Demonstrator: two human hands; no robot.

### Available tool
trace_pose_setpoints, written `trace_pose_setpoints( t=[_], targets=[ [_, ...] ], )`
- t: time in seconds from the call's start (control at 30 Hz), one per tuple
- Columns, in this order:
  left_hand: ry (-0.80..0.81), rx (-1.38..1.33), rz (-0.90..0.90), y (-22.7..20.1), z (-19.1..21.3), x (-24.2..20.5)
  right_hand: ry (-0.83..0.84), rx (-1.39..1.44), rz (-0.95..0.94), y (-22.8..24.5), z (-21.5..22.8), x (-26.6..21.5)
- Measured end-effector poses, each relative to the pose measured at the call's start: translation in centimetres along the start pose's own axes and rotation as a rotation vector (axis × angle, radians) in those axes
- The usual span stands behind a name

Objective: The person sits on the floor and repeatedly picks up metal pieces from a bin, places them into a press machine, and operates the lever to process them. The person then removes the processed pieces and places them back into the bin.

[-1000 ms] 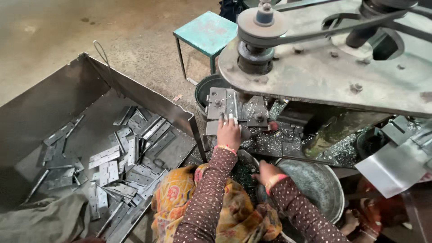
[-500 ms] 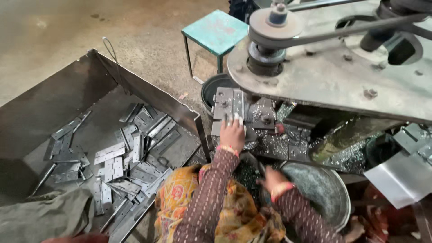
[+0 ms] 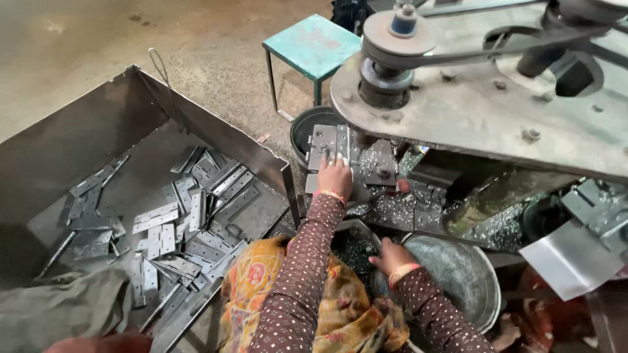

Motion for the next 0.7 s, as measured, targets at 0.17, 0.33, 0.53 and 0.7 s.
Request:
trace_pose_setpoints(
  t=[0.17,0.33,0.53,0.7],
  targets=[
    [0.182,-0.056,0.072,0.0,-0.5,-0.8,-0.058,-0.053,0.054,-0.4,-0.2,2.5],
    [-0.058,0.001,0.019,-0.1,-0.4,-0.8,-0.295,0.026,-0.001,-4.3,-9.5,-0.7],
    [0.213,-0.065,0.013,0.0,2.1,-1.6,-0.177,0.098,0.007,-7.1,-8.7,0.9],
    [-0.364,-0.157,0.264,7.0,11.1,-8.7,-0.364,0.079,-0.123,-4.5,1.7,0.3]
  ],
)
Point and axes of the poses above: each hand's wrist, its own x-axis towards the middle knuckle, its own z-axis out of the back of the hand, y = z × x, the point moved 2 cm from there along x, towards the middle knuckle, and after that the axes turned 10 degrees about -y, right-handed, at the moved point
